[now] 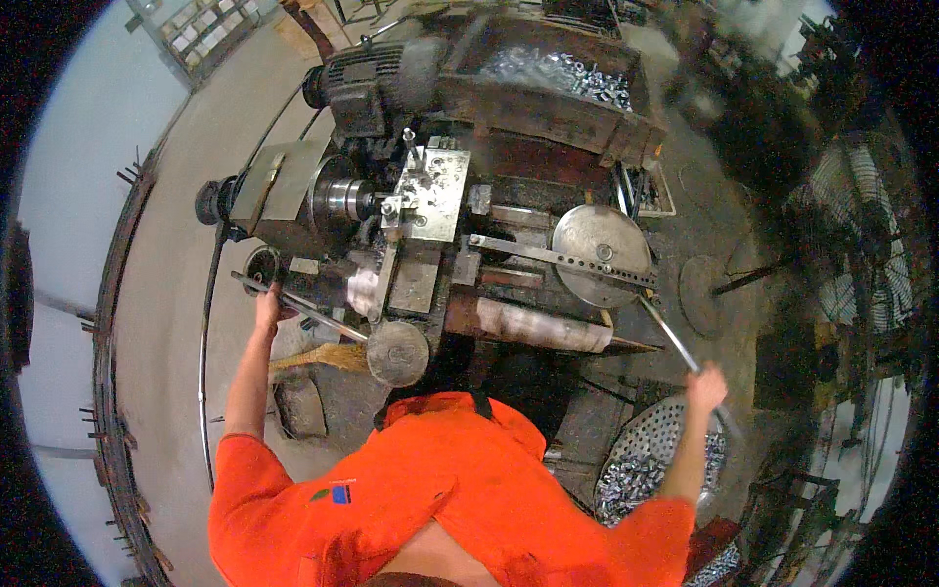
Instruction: The person operates a metal forming machine by inserting small metal pieces into the machine, actuating a lever to process them, and then removing the finished pieces. The person repeats this cycle continuously throughout the clip.
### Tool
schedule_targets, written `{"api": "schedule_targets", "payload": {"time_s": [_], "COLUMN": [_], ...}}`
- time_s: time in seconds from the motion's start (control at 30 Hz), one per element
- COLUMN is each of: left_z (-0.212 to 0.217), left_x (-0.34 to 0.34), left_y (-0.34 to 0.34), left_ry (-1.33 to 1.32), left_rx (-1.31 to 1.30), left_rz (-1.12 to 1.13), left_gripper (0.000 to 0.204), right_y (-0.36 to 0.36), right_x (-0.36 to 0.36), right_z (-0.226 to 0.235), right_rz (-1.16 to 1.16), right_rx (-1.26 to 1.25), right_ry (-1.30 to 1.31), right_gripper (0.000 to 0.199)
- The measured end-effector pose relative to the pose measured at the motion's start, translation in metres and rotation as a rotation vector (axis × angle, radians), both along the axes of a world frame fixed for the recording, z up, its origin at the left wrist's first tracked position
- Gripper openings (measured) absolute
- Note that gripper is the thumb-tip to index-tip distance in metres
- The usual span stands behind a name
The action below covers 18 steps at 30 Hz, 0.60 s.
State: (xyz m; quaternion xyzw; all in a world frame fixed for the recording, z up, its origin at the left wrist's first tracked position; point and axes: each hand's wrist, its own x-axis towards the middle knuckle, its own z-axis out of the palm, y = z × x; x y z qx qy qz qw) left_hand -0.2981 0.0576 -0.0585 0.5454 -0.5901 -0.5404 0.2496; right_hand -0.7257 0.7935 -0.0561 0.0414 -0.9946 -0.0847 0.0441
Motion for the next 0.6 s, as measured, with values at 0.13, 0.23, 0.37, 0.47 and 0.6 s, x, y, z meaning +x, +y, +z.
{"api": "schedule_targets", "payload": {"time_s": [0.13,0.23,0.37,0.47,0.6], "left_z": [-0.007,0.000,-0.063,-0.096,-0.094], "left_x": [0.007,0.025,0.078,0.071,0.034], "left_y": [-0.008,-0.004,-0.020,-0.013,-0.003], "left_ry": [-0.051,0.092,-0.096,-0.754,-1.043], "left_rx": [0.123,0.120,0.069,-0.463,-0.524], "left_rz": [-0.023,-0.050,-0.003,-0.417,-0.782], "left_gripper": [0.039,0.046,0.055,0.053,0.055], "right_y": [-0.032,-0.067,-0.099,-0.116,-0.137], "right_x": [-0.052,-0.031,0.043,0.089,0.109], "right_z": [0.004,0.000,-0.028,-0.040,-0.038], "right_rz": [-0.042,0.027,0.275,0.256,0.154], "right_rx": [0.025,-0.141,-0.432,-0.598,-0.617], "right_ry": [0.203,0.260,0.366,0.140,-0.072], "right_gripper": [0.059,0.072,0.081,0.075,0.054]}}
